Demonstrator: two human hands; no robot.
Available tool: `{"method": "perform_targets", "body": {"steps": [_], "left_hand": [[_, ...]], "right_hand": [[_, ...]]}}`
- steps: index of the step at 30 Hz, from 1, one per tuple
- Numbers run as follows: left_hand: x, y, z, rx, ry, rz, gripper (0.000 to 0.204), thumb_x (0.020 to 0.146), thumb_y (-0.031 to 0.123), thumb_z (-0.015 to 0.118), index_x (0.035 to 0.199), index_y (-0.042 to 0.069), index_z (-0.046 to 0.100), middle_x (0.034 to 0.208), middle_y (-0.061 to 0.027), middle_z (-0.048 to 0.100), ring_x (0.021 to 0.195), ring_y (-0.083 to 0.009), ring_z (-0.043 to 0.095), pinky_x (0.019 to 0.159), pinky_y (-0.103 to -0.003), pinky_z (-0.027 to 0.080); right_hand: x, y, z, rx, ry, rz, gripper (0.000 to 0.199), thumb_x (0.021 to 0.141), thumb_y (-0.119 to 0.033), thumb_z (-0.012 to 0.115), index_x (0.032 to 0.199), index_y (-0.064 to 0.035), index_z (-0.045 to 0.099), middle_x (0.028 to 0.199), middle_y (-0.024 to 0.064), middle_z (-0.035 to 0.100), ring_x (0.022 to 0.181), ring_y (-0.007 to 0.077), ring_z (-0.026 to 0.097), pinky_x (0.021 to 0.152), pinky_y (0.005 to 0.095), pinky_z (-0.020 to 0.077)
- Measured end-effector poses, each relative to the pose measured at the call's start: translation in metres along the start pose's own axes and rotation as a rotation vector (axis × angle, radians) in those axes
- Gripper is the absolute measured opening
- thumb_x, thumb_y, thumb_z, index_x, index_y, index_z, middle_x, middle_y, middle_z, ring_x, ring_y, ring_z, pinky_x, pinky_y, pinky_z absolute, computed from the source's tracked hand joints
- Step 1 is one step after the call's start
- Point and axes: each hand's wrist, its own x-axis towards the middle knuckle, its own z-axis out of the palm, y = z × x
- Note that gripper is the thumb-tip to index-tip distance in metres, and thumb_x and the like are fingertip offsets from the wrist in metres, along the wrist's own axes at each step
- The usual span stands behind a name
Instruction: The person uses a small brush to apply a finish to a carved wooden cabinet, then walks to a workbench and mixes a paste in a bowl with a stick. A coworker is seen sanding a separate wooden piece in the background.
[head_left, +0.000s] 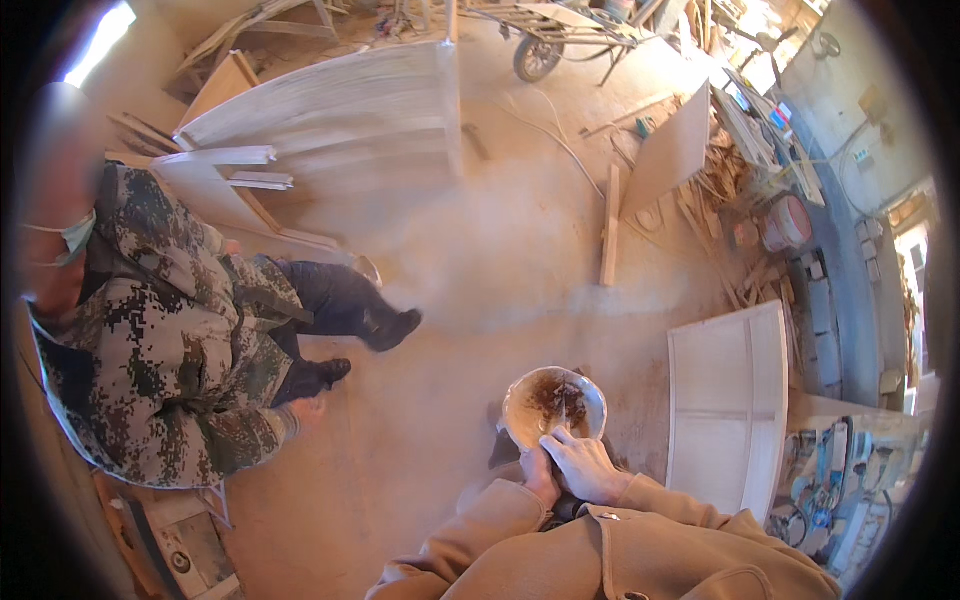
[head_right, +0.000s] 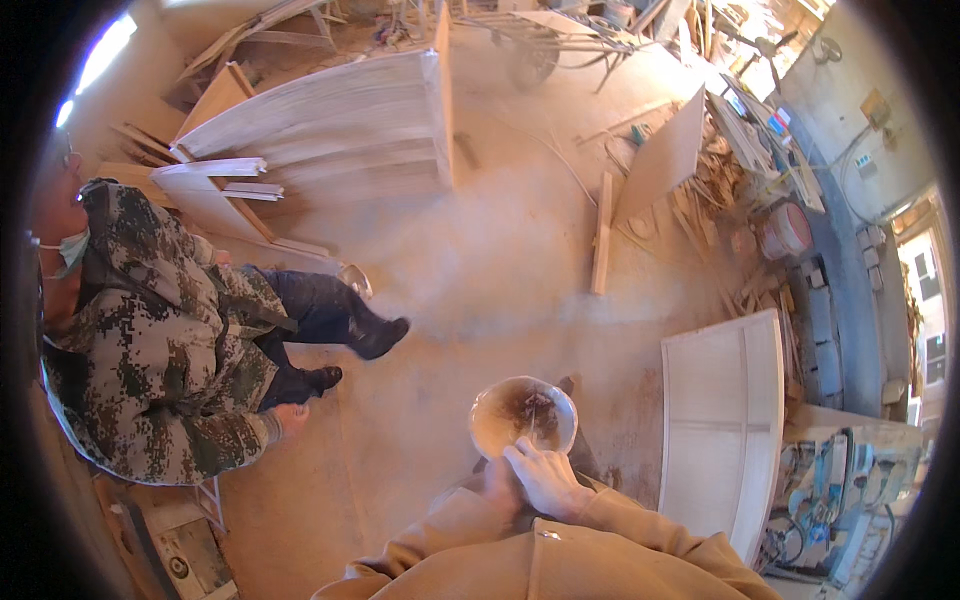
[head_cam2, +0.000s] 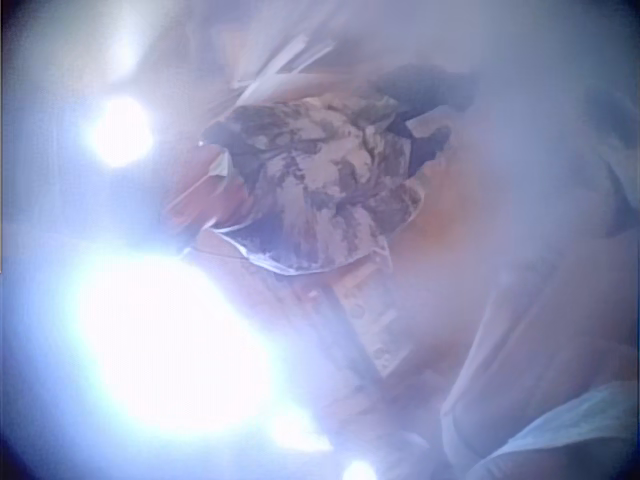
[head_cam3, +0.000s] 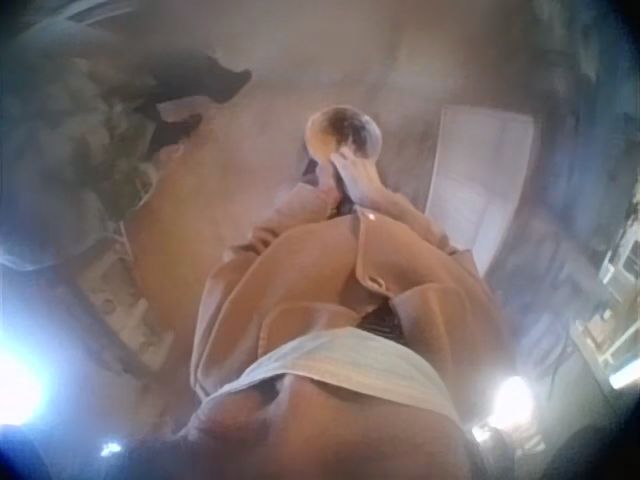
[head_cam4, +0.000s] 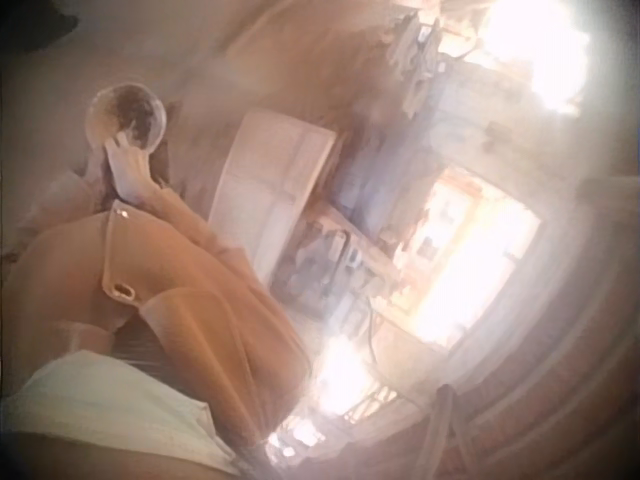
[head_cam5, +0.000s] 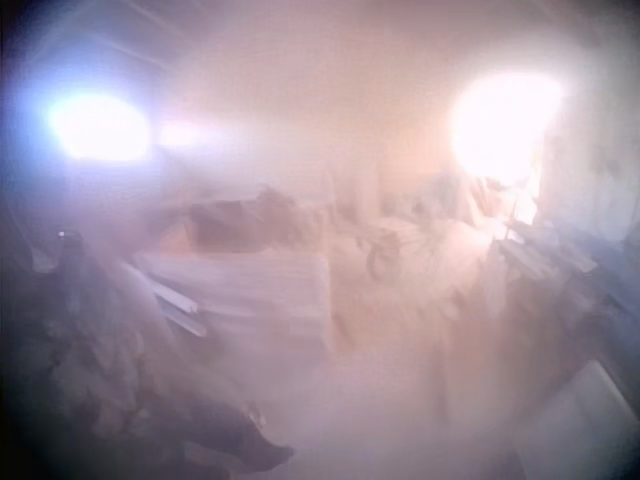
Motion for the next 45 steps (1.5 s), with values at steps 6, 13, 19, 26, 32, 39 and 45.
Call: {"method": "perform_targets", "body": {"steps": [6,13,19,26,32,39,45], "left_hand": [[-0.014,-0.050,-0.010,-0.019,0.071,-0.116,0.029,0.090,0.018,0.057,0.115,0.005,0.062,0.105,-0.0117,0.066,0.090,-0.0244,0.066,0.076,-0.041,0.056],[-0.015,-0.106,-0.022,-0.102,-0.078,0.088,0.027,0.092,0.019,0.051,0.114,0.006,0.062,0.109,-0.0126,0.065,0.098,-0.0239,0.064,0.083,-0.040,0.054],[-0.058,-0.083,-0.051,-0.233,-0.294,-0.182,0.027,0.093,0.025,0.050,0.110,0.008,0.062,0.109,-0.0124,0.064,0.102,-0.0270,0.061,0.089,-0.043,0.051],[-0.059,-0.172,-0.119,0.281,-0.515,-0.200,0.031,0.094,0.027,0.047,0.115,0.008,0.060,0.116,-0.0128,0.063,0.108,-0.0291,0.060,0.092,-0.044,0.050],[-0.170,-0.178,-0.193,0.299,-0.200,-0.375,0.031,0.091,0.020,0.048,0.116,0.006,0.059,0.119,-0.0153,0.062,0.111,-0.0320,0.060,0.099,-0.048,0.049],[-0.139,-0.177,-0.169,1.456,-0.765,0.261,0.050,0.067,0.009,0.079,0.113,0.000,0.060,0.112,-0.0208,0.065,0.106,-0.0340,0.064,0.088,-0.040,0.052],[-0.107,-0.172,-0.117,0.312,-0.232,-0.557,0.031,0.089,0.017,0.060,0.115,0.001,0.060,0.112,-0.0161,0.064,0.102,-0.0303,0.064,0.085,-0.046,0.056]], "right_hand": [[-0.039,0.006,0.009,-0.022,0.042,0.041,0.028,0.078,-0.004,0.058,0.105,-0.0036,0.049,0.103,0.0202,0.055,0.077,0.0434,0.064,0.065,0.0536,0.0495],[-0.066,0.017,0.033,-0.011,0.029,-0.069,0.032,0.079,-0.003,0.057,0.110,-0.0030,0.050,0.106,0.0197,0.055,0.081,0.0421,0.064,0.069,0.0529,0.0511],[-0.115,0.034,0.079,-0.025,0.191,-0.139,0.024,0.085,-0.009,0.054,0.108,-0.0029,0.056,0.106,0.0187,0.056,0.091,0.0374,0.064,0.070,0.0475,0.0542],[-0.192,0.020,0.184,0.431,0.298,0.195,0.026,0.094,-0.017,0.046,0.114,-0.0043,0.057,0.115,0.0203,0.057,0.099,0.0384,0.062,0.081,0.0499,0.0523],[-0.276,-0.081,0.262,0.396,0.266,0.364,0.029,0.095,-0.018,0.046,0.120,-0.0039,0.053,0.120,0.0201,0.054,0.099,0.0389,0.062,0.081,0.0507,0.0522],[-0.312,-0.059,0.222,0.248,0.371,0.364,0.036,0.081,-0.009,0.062,0.116,-0.0009,0.055,0.116,0.0203,0.055,0.094,0.0402,0.064,0.076,0.0505,0.0533],[-0.287,-0.051,0.188,0.236,0.408,0.429,0.034,0.077,-0.004,0.063,0.110,0.0005,0.056,0.113,0.0195,0.054,0.097,0.0401,0.063,0.076,0.0502,0.0531]]}}
